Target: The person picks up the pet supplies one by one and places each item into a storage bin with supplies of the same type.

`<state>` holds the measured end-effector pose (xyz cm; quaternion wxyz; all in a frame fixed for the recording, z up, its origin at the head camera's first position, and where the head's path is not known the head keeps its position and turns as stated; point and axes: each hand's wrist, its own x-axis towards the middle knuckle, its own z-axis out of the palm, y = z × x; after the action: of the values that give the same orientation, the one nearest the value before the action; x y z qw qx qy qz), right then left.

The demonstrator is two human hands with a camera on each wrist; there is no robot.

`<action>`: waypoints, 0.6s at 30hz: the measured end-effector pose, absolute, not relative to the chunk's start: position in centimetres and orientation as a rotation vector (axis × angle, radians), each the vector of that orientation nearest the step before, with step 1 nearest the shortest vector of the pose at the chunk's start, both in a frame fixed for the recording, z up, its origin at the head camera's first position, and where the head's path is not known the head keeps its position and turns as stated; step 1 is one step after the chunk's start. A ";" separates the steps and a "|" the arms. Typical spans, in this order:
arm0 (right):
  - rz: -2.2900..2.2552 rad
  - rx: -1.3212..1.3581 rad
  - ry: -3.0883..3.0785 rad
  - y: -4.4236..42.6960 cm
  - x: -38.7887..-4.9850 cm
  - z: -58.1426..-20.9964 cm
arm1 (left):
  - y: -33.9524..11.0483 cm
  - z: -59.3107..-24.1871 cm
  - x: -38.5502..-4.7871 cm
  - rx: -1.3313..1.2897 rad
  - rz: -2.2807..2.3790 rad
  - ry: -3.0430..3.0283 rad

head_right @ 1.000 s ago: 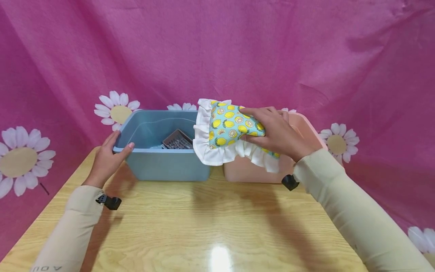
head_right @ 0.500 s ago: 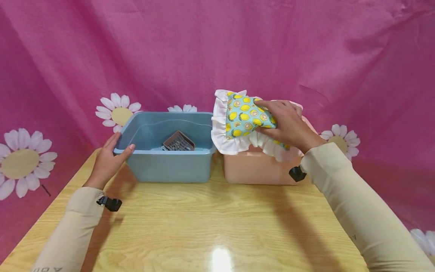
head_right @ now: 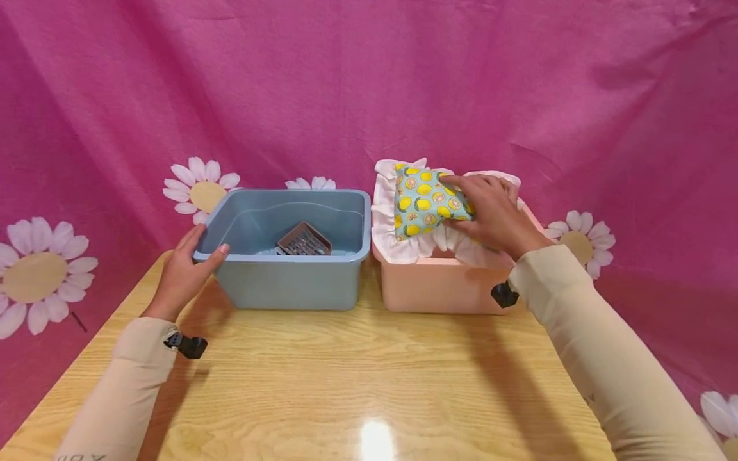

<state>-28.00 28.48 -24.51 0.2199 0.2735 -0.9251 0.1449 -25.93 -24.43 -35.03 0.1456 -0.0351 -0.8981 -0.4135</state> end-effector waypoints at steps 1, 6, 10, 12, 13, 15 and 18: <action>0.399 0.749 -2.570 28.5 -28.1 -24.8 | -24.4 -35.1 -25.9 -0.100 -1.194 -2.589; 0.398 0.660 -2.663 28.6 -28.4 -25.9 | -24.4 -35.1 -25.8 -0.094 -1.189 -2.596; 0.405 0.624 -2.729 28.7 -28.6 -26.8 | -24.4 -35.2 -25.8 -0.099 -1.187 -2.604; 0.410 0.637 -2.747 28.8 -28.8 -27.3 | -24.4 -35.1 -25.7 -0.101 -1.190 -2.603; 0.412 0.653 -2.752 28.8 -29.0 -27.6 | -24.4 -35.1 -25.7 -0.102 -1.190 -2.599; 0.406 0.682 -2.765 28.8 -29.3 -28.0 | -24.4 -35.0 -25.8 -0.106 -1.186 -2.593; 0.381 0.701 -2.786 28.8 -29.6 -28.7 | -24.4 -35.1 -25.7 -0.109 -1.185 -2.586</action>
<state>-29.63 28.77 -28.69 0.1213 0.2399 -0.9543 0.1305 -25.74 -24.37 -35.10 0.1466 -0.0378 -0.8986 -0.4118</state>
